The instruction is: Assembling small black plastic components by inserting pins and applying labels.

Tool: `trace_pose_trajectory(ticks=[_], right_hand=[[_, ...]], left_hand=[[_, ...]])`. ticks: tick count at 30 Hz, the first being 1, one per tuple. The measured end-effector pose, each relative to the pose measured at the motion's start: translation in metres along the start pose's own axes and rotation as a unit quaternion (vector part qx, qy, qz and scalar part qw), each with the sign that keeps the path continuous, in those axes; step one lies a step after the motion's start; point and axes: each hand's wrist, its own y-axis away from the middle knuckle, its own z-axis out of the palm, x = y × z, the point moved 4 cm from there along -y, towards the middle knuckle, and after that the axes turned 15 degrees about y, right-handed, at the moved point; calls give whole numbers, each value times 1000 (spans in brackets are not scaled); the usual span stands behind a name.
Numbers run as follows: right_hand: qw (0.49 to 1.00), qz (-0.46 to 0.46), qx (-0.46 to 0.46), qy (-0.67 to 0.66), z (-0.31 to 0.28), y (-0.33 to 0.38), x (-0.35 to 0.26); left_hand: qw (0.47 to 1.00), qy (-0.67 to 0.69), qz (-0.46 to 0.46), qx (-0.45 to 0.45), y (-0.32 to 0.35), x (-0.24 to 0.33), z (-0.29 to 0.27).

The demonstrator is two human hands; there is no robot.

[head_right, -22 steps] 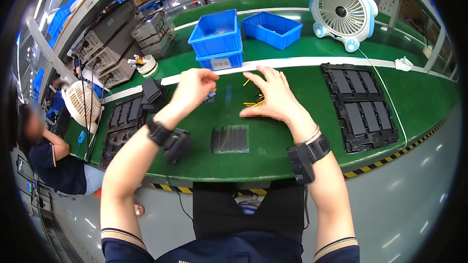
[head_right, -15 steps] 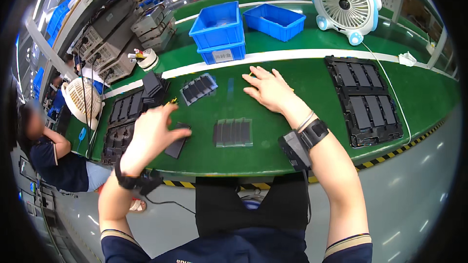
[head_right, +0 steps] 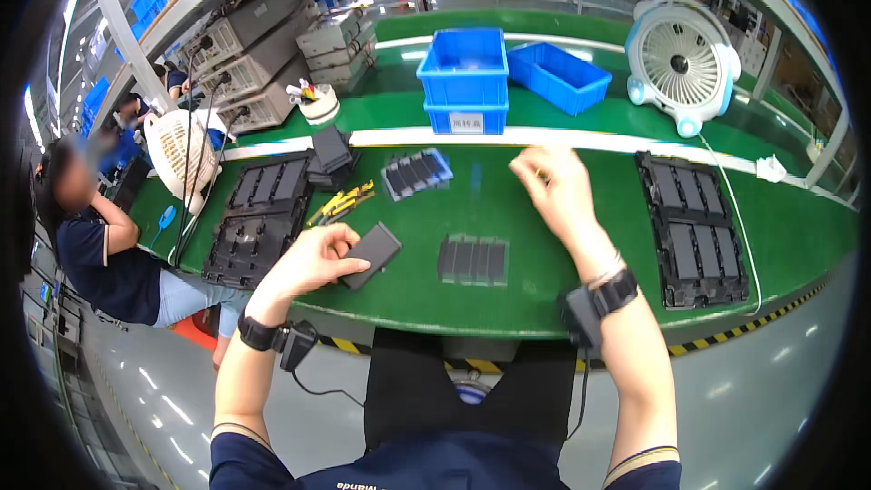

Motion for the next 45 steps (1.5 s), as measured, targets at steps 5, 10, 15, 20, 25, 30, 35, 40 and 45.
trace_pose_trajectory(ticks=[5,10,15,20,25,30,35,40,45], right_hand=[[922,89,-221,-306,13,-2,-72],[822,174,-286,-460,45,4,-86],[836,159,-276,-448,46,9,-91],[854,171,-252,-422,41,12,-102],[876,156,-240,-387,37,18,-107],[865,180,-190,-428,40,19,-107],[841,189,-218,-457,51,16,-98],[846,181,-229,-447,54,14,-94],[831,180,-244,-466,53,12,-93]], left_hand=[[915,401,40,22,13,7,33],[859,488,144,54,-3,8,65],[902,350,224,115,-5,29,45],[952,174,226,115,-2,64,23],[966,136,203,88,-3,67,20],[973,104,202,41,-14,68,16],[947,296,123,36,-20,32,10],[933,333,131,34,-22,31,15],[930,340,140,32,-18,31,21]])
